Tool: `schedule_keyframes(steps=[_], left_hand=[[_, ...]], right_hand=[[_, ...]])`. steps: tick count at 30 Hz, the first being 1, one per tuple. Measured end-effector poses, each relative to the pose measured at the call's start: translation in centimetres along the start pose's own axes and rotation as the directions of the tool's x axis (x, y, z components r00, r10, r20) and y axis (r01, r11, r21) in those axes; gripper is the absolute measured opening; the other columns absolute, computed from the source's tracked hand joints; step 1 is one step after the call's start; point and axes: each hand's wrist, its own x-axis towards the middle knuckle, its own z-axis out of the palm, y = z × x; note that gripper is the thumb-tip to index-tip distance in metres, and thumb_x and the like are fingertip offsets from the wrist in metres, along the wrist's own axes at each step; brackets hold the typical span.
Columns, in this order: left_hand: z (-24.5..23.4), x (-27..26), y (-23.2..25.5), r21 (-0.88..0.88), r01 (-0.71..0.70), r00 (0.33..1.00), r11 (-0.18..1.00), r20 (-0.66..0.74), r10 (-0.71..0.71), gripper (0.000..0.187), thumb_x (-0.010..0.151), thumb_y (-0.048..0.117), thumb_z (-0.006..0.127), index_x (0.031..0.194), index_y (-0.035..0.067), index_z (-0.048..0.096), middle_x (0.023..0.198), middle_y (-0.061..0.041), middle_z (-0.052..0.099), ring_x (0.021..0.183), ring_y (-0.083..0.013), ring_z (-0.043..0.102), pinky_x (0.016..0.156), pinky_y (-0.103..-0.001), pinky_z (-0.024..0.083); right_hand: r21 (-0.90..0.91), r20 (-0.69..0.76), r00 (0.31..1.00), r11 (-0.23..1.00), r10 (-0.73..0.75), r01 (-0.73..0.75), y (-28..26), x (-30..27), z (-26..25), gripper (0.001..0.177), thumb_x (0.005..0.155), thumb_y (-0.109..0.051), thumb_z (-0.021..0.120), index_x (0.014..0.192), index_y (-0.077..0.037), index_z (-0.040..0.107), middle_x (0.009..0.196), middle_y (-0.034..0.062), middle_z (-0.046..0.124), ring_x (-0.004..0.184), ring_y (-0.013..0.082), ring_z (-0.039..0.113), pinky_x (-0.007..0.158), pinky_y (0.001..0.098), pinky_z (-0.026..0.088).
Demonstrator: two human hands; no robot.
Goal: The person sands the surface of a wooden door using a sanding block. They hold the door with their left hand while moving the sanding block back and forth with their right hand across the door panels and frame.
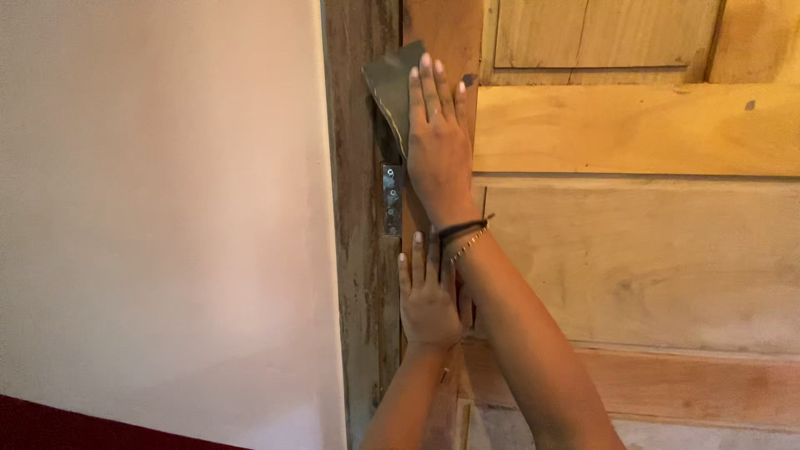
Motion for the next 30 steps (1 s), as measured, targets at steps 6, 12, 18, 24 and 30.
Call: schedule_keyframes(steps=[6, 12, 18, 24, 30], left_hand=[[-0.6, 0.6, 0.4, -0.027, 0.032, 0.999, 0.999, 0.017, -0.031, 0.068, 0.104, 0.045, 0.039, 0.158, 0.004, 0.035, 0.167, -0.016, 0.029, 0.157, -0.0367, 0.02, 0.126, -0.056, 0.012], [-0.2, 0.4, 0.6, 0.012, 0.03, 0.999, 0.999, -0.016, -0.03, 0.066, 0.106, 0.044, 0.038, 0.162, 0.008, 0.033, 0.171, -0.011, 0.025, 0.159, -0.0323, 0.02, 0.128, -0.054, 0.011], [-0.2, 0.4, 0.7, 0.027, 0.043, 0.999, 0.999, -0.003, -0.043, 0.066, 0.105, 0.043, 0.039, 0.161, 0.007, 0.032, 0.17, -0.011, 0.025, 0.159, -0.0333, 0.02, 0.128, -0.054, 0.011], [-0.3, 0.4, 1.0, 0.026, 0.036, 0.999, 0.999, -0.019, -0.036, 0.067, 0.105, 0.041, 0.04, 0.161, 0.005, 0.032, 0.171, -0.014, 0.025, 0.159, -0.0348, 0.019, 0.128, -0.055, 0.011], [-0.9, 0.5, 1.3, 0.038, 0.036, 0.999, 0.999, -0.031, -0.035, 0.067, 0.104, 0.041, 0.04, 0.16, 0.004, 0.033, 0.17, -0.014, 0.026, 0.158, -0.0346, 0.019, 0.128, -0.054, 0.011]], right_hand=[[0.126, 0.01, 0.996, 0.988, -0.087, 0.085, 3.1, -7.2, -2.0, 0.06, 0.1, 0.004, 0.044, 0.159, -0.004, 0.042, 0.166, 0.0127, 0.039, 0.155, 0.025, 0.032, 0.129, 0.0459, 0.023], [0.376, -0.111, 0.986, 0.923, 0.128, -0.078, 16.3, -7.7, -8.8, 0.057, 0.102, 0.005, 0.044, 0.159, -0.003, 0.044, 0.157, 0.0157, 0.055, 0.147, 0.0308, 0.05, 0.125, 0.0418, 0.039], [0.138, -0.155, 0.986, 0.987, -0.059, 0.081, 20.6, -6.9, -10.9, 0.052, 0.105, 0.001, 0.043, 0.157, 0.002, 0.049, 0.163, 0.0205, 0.05, 0.154, 0.0344, 0.043, 0.13, 0.0487, 0.027], [0.078, -0.127, 0.991, 0.995, -0.045, 0.055, 19.7, -7.7, -10.7, 0.043, 0.115, -0.016, 0.049, 0.155, 0.0, 0.052, 0.163, 0.0156, 0.048, 0.155, 0.0282, 0.041, 0.128, 0.046, 0.026], [0.055, -0.103, 0.992, 0.996, -0.066, 0.072, 19.8, -7.5, -10.9, 0.047, 0.111, -0.015, 0.049, 0.156, 0.001, 0.05, 0.165, 0.0157, 0.045, 0.155, 0.0281, 0.038, 0.127, 0.047, 0.023]])
